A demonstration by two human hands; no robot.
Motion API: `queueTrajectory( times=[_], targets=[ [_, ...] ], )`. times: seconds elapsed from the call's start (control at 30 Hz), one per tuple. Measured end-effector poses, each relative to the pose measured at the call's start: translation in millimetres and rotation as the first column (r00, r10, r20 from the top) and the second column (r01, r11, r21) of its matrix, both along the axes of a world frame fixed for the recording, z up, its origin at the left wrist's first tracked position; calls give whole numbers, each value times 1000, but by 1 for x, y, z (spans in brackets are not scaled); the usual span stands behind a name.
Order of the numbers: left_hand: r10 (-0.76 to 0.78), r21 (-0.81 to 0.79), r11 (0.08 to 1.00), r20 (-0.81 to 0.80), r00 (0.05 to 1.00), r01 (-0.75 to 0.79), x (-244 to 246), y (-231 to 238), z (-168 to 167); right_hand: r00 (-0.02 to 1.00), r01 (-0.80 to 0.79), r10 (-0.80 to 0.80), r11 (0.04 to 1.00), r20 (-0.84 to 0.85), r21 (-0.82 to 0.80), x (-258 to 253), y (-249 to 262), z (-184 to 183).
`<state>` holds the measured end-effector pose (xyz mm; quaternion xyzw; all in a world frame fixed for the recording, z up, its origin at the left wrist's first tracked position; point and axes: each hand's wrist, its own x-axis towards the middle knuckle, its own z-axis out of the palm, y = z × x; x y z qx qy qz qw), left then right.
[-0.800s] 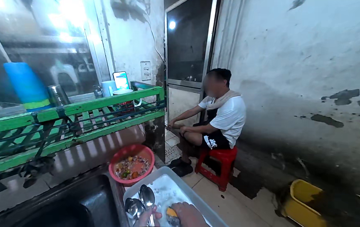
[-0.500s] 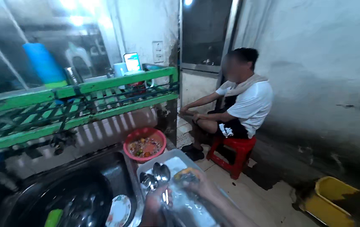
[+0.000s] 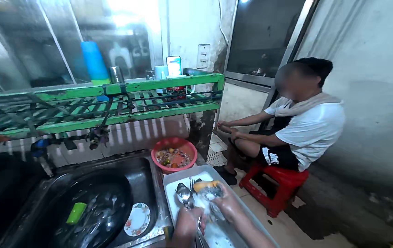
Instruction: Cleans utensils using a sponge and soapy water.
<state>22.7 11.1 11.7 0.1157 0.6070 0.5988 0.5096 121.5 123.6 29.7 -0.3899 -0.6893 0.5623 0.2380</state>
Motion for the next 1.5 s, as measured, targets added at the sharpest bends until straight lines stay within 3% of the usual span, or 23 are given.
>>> queueTrajectory(
  times=[0.17,0.3,0.4,0.47,0.57,0.7,0.8,0.93,1.13,1.3,1.37,1.43,1.5],
  targets=[
    [-15,-162,987,-142,990,-8,1,-2,3,989,-144,142,989,48,38,-1,-2,-6],
    [34,-131,990,-81,996,-45,1,3,-4,988,-39,10,980,151,194,-11,24,-4],
    [93,-115,989,-37,995,-96,1,2,-2,988,142,-140,989,-63,32,-7,26,-7],
    [111,-95,989,-16,994,-113,1,2,-1,992,86,-92,994,-84,-74,0,14,-3],
    [111,-58,992,-17,994,-111,3,3,-4,995,-101,102,995,24,-24,-1,6,-11],
    [96,-103,989,-55,994,-102,4,2,-5,990,6,-11,999,139,36,-15,12,-15],
    [104,-137,984,-80,991,-114,2,5,-6,990,90,-87,996,111,-22,-19,3,-15],
    [141,-119,981,-120,983,-155,-4,5,-14,979,-58,89,984,183,-168,-16,-1,-16],
    [188,-125,974,-17,982,-189,-2,13,-8,964,26,-23,1000,265,-8,-22,20,-7],
    [164,-149,972,-111,980,-180,-5,9,-11,915,-198,192,980,355,-20,-21,8,-15],
    [161,-94,981,-103,982,-171,-4,7,-15,912,-182,152,982,382,45,-26,25,-10],
    [147,-52,987,-126,981,-154,0,5,-12,963,-53,31,996,267,74,-28,45,-2],
    [106,-37,993,-154,982,-113,4,0,-4,995,64,-63,998,73,-5,-26,59,1]
  ],
)
